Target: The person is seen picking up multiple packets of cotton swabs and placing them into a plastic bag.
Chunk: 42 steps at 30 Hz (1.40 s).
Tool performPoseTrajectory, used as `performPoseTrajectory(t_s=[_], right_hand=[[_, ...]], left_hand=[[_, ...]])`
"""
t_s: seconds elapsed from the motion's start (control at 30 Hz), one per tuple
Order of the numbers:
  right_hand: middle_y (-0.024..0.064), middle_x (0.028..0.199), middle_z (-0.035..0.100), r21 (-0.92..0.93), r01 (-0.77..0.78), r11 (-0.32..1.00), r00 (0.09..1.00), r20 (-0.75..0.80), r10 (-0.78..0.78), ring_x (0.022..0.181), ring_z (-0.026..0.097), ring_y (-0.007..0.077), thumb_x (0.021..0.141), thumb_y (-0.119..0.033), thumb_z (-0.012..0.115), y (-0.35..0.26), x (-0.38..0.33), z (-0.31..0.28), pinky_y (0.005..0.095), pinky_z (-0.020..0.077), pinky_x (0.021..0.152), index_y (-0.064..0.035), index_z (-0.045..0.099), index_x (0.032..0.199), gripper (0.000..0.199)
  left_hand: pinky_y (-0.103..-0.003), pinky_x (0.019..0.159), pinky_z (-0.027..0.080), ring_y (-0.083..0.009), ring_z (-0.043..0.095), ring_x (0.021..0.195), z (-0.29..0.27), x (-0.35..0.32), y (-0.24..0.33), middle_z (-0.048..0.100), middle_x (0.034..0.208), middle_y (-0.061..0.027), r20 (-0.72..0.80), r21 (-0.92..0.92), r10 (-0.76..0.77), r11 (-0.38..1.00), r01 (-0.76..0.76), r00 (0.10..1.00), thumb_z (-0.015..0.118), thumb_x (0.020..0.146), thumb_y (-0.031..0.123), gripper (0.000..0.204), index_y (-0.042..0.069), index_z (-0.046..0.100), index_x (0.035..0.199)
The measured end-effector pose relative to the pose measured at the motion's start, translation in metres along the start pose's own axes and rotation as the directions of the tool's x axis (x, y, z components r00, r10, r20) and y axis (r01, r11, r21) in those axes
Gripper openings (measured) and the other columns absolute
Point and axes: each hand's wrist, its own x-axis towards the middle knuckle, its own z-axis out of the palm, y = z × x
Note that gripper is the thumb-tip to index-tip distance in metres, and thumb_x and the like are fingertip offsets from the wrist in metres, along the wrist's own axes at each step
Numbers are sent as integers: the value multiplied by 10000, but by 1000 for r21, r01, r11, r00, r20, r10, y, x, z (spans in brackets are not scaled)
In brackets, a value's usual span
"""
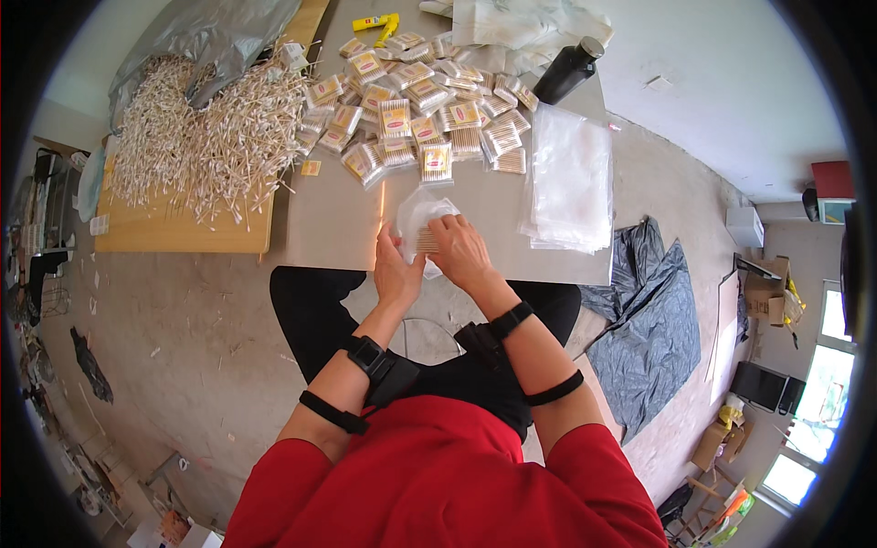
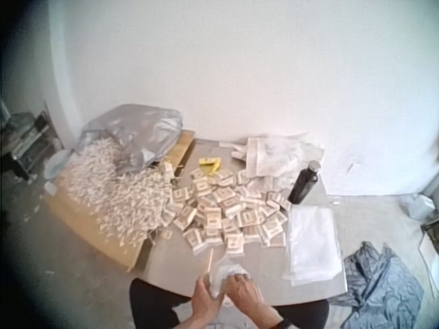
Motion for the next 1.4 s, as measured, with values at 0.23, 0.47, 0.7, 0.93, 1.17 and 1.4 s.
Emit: performPoseTrajectory(t_s=[0.23,0.47,0.7,0.93,1.17,1.4], right_hand=[[167,1222,519,85,90,992,977,-201,-72,1165,486,357,653,-2,731,14,4,39,424,449,952,-20,533,1130,517],[190,1141,552,438,-257,862,800,-404,444,980,571,313,764,-129,688,-16,-32,12,412,460,830,13,517,1111,412],[140,725,660,818,-543,191,585,205,785,493,625,185,820,-217,671,1,-28,53,292,511,445,74,561,922,328],[118,673,641,867,-401,297,692,74,718,540,624,142,828,-105,626,-14,-39,57,282,524,481,63,576,830,176],[112,657,643,881,-383,276,684,70,726,542,621,138,824,-103,619,-19,-36,55,286,523,485,59,581,825,166],[94,661,648,870,-397,292,673,59,738,543,634,125,840,-121,610,-15,-26,60,242,486,461,64,590,870,188]], left_hand=[[-369,824,471,-273,579,954,-13,0,-1,559,1077,-147,55,-39,-70,997,72,996,718,724,85,713,57,341,1328],[-374,796,495,-292,569,955,-27,-12,25,563,1067,-105,92,246,665,706,-664,741,614,760,4,309,4,540,1060],[-396,729,522,-319,623,913,22,22,19,602,1040,-172,486,504,305,668,-548,819,543,802,55,198,-38,587,972],[-409,722,533,-330,642,861,23,30,7,602,1071,-171,392,589,296,646,-485,871,521,827,66,216,-31,580,1011],[-411,767,526,-318,604,960,18,33,12,553,1097,-161,389,589,415,574,-568,823,519,826,43,193,-21,581,997],[-389,824,513,-341,561,1039,15,33,18,527,1102,-189,377,698,227,567,-436,898,596,781,25,237,-68,575,998]])
